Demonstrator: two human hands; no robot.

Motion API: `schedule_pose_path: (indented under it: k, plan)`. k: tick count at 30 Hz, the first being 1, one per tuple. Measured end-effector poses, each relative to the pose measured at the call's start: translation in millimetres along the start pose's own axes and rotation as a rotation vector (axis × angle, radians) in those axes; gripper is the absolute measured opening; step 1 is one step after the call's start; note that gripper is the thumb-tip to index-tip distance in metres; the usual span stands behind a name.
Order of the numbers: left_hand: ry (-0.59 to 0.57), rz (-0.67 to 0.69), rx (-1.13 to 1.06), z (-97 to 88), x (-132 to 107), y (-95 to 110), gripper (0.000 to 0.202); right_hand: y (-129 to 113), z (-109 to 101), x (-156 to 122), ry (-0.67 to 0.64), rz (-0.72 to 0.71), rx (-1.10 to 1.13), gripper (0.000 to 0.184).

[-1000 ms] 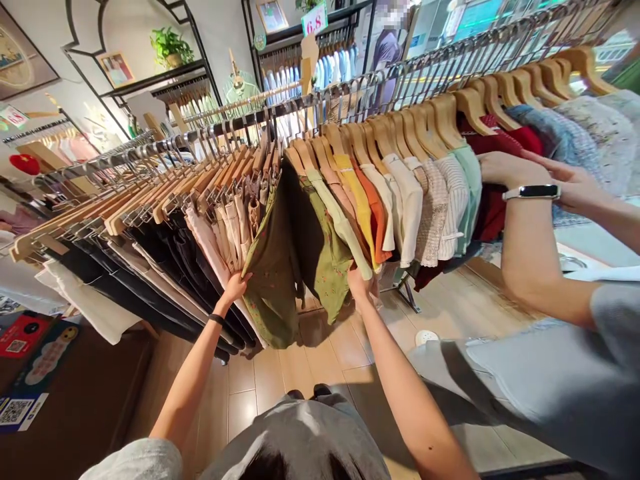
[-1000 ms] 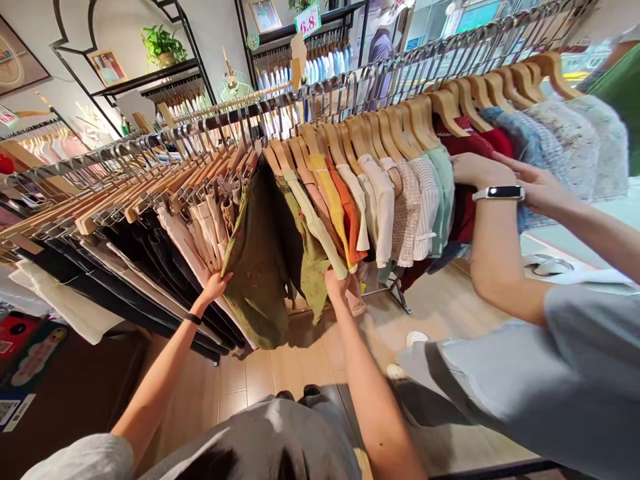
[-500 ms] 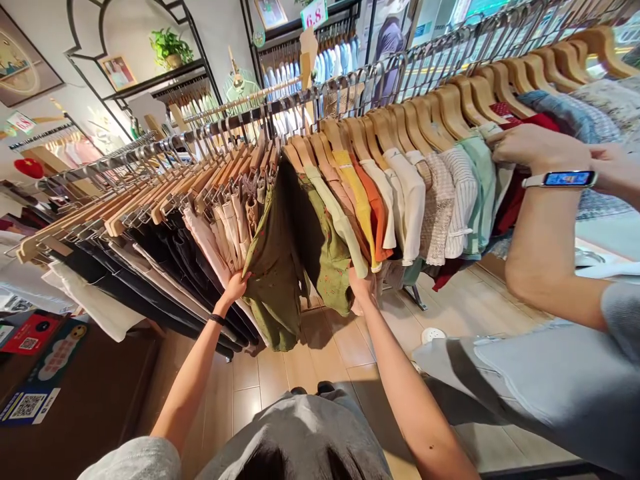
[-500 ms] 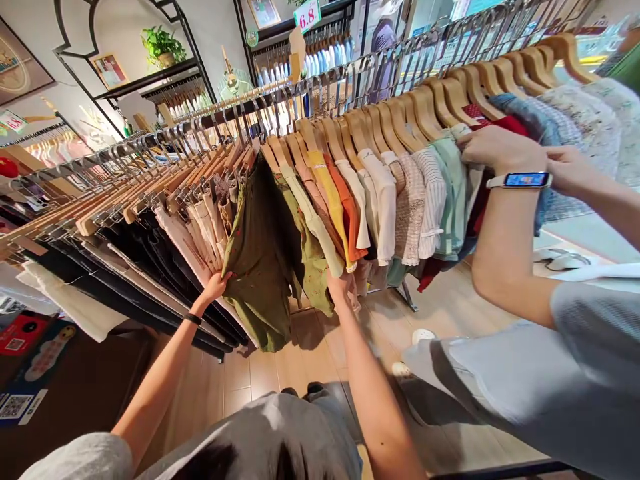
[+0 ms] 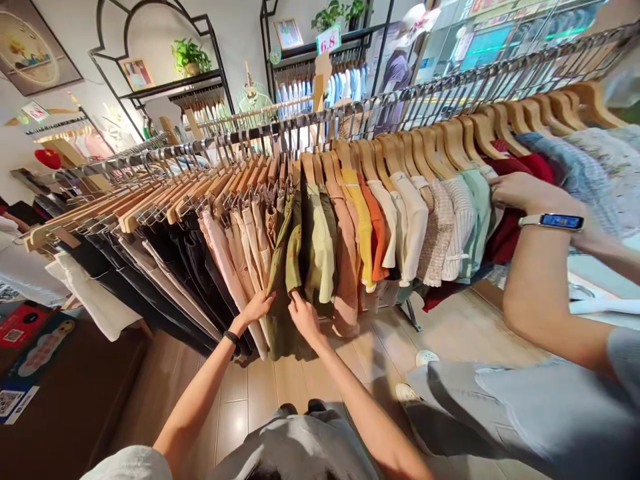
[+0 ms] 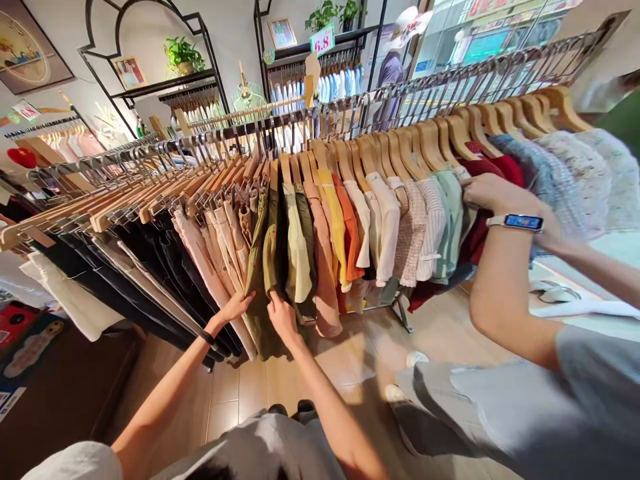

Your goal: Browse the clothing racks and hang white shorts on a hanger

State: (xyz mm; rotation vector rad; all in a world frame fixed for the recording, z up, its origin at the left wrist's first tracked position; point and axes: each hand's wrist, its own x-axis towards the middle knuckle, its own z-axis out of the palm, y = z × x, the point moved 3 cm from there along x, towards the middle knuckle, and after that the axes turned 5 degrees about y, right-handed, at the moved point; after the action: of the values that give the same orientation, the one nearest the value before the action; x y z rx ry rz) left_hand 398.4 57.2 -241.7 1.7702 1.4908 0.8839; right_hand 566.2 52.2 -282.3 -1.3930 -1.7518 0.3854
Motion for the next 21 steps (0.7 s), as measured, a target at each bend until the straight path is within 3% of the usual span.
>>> schedule_pose_path:
  k: [3, 6, 8, 11, 13, 18, 21]
  plan:
    - [0.021, -0.004, -0.034, 13.5, -2, 13, 0.047, -19, 19, 3, -0.086, -0.062, 0.058, 0.04]
    - [0.199, -0.064, 0.063, 19.9, 5, 25, 0.04, -24, 25, 9, -0.119, -0.093, 0.075, 0.035]
    - [0.323, -0.13, 0.145, 20.0, 13, 29, 0.03, -24, 23, 11, -0.119, -0.099, 0.063, 0.038]
    - [0.369, -0.161, 0.191, 16.4, 26, 28, 0.025, -27, 8, 13, -0.079, -0.111, 0.074, 0.042]
    - [0.354, -0.14, 0.197, 12.7, 30, 24, 0.026, -33, -15, 14, 0.066, -0.105, 0.087, 0.037]
    - [0.291, -0.063, 0.181, 15.2, 29, 18, 0.029, -44, -93, 23, 0.758, -0.01, 0.018, 0.04]
    - [0.238, -0.02, 0.171, 28.3, 29, 21, 0.03, -40, -117, 35, 0.841, 0.042, -0.047, 0.054]
